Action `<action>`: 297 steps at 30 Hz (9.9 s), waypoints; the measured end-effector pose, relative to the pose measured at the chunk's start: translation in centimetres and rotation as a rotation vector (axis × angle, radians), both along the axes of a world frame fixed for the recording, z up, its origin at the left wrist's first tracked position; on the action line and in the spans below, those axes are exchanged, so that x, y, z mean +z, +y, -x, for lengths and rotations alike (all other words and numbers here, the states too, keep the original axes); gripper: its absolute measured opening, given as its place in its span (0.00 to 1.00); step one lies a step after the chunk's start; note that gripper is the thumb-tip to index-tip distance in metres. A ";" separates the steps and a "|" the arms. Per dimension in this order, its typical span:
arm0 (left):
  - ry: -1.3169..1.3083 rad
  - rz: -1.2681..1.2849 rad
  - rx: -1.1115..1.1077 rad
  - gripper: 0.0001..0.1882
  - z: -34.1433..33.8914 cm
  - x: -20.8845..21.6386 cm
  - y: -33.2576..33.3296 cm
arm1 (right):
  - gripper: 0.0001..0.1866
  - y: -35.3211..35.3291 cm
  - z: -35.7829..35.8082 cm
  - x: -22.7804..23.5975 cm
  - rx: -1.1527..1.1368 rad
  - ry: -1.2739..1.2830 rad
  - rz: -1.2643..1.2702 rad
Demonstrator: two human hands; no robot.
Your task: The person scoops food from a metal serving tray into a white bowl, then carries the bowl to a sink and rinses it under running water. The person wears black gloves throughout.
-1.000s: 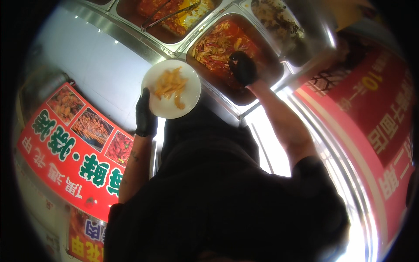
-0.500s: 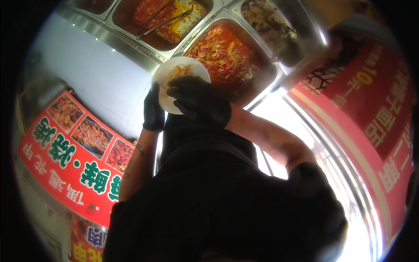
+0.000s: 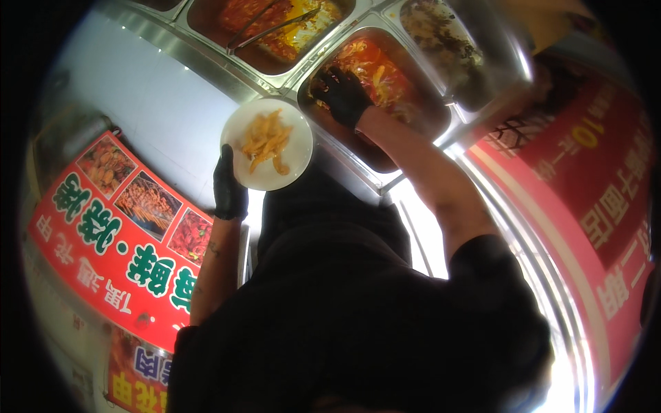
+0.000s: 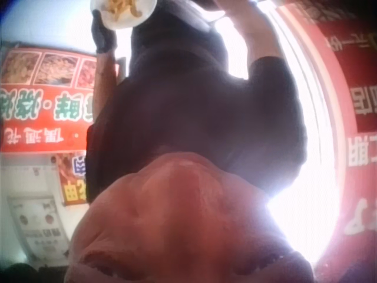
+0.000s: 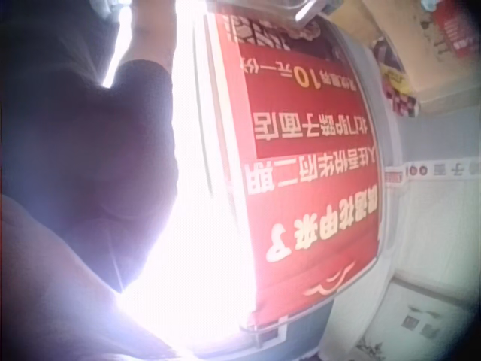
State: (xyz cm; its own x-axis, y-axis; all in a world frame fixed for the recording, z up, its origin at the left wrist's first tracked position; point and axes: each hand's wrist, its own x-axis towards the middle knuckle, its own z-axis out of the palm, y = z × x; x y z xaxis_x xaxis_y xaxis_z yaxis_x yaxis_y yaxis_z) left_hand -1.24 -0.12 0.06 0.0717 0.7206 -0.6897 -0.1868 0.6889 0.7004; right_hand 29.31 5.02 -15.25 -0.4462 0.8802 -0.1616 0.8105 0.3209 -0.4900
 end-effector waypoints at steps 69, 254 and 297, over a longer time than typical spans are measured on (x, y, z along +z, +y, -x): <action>-0.116 0.062 0.140 0.31 1.1 0.3 -1.2 | 0.11 -6.7 -7.5 2.0 -0.533 0.268 0.219; -0.038 0.063 0.022 0.31 -0.4 0.7 -1.0 | 0.14 -8.0 -8.3 1.6 -0.723 0.366 0.403; -0.052 0.050 0.038 0.31 -0.2 0.7 -1.5 | 0.13 -5.2 -6.2 -3.4 -0.426 0.106 0.030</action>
